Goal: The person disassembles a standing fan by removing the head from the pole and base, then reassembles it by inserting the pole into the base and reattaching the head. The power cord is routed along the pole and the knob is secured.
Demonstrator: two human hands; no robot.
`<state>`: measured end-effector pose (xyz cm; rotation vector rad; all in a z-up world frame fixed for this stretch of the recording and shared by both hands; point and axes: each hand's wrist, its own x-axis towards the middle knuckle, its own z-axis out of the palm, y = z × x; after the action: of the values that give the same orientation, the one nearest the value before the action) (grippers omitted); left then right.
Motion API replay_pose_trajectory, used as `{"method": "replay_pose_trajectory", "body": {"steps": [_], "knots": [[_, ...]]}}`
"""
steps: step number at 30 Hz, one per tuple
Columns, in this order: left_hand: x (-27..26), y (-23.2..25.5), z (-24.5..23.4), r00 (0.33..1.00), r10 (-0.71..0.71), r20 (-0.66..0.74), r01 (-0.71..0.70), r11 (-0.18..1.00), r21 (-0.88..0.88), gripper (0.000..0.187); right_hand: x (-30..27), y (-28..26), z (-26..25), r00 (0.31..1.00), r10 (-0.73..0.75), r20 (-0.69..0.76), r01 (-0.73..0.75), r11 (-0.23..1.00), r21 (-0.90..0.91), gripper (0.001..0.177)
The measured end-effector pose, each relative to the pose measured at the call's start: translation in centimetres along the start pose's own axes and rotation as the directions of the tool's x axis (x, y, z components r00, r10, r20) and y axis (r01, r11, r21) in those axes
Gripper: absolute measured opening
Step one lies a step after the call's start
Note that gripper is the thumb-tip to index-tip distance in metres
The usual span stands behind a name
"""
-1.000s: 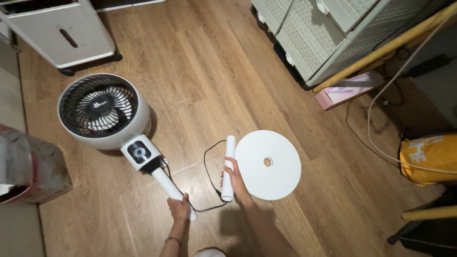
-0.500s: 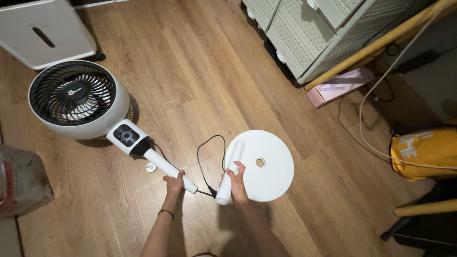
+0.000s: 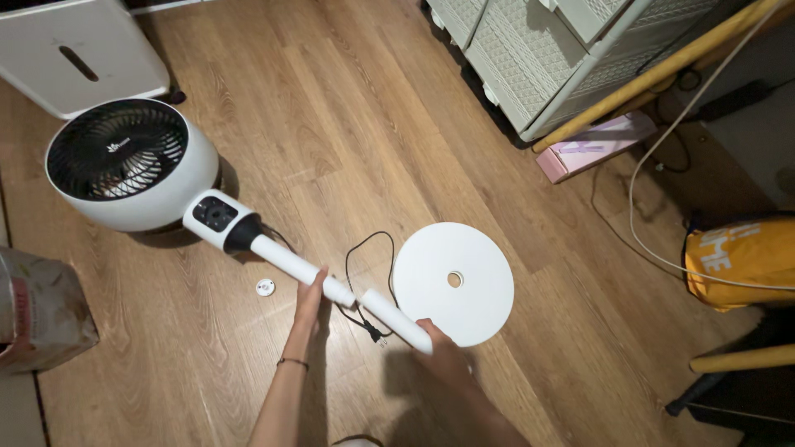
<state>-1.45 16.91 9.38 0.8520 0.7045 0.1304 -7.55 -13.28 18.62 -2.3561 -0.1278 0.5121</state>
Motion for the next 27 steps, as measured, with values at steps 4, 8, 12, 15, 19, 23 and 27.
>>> {"method": "replay_pose_trajectory", "body": {"steps": [4,8,12,15,19,23,27], "knots": [[-0.1,0.8,2.2,0.999,0.027,-0.033,-0.028,0.999,-0.021,0.031,-0.4,-1.1,-1.2,0.970,-0.176,-0.170,0.166,0.983,-0.074,0.040],[1.1,-0.1,1.8,1.000,-0.005,-0.022,0.007,0.992,0.124,0.031,0.8,-1.0,-1.9,0.889,-0.383,-0.251,0.358,0.923,-0.143,0.045],[3.1,-2.3,0.4,0.994,0.109,-0.012,-0.103,0.961,0.258,0.041,1.6,-1.1,-3.4,0.928,-0.354,-0.115,0.343,0.933,-0.108,0.045],[3.9,-3.5,-0.1,0.991,0.129,-0.048,-0.109,0.949,0.297,0.045,1.8,-1.6,-4.2,0.947,-0.322,-0.012,0.319,0.942,-0.109,0.048],[3.8,-4.1,0.1,0.994,0.097,-0.047,-0.080,0.954,0.288,0.048,2.3,-2.1,-3.4,0.946,-0.323,-0.041,0.313,0.936,-0.163,0.051],[3.7,-3.7,0.2,0.982,0.101,-0.161,0.018,0.793,0.609,0.051,2.4,-1.5,-2.2,0.879,-0.440,-0.184,0.407,0.893,-0.190,0.050],[4.3,-3.7,0.3,0.959,0.212,-0.188,0.016,0.621,0.784,0.051,2.1,-0.8,-1.4,0.704,-0.618,-0.350,0.494,0.780,-0.385,0.059]]}}
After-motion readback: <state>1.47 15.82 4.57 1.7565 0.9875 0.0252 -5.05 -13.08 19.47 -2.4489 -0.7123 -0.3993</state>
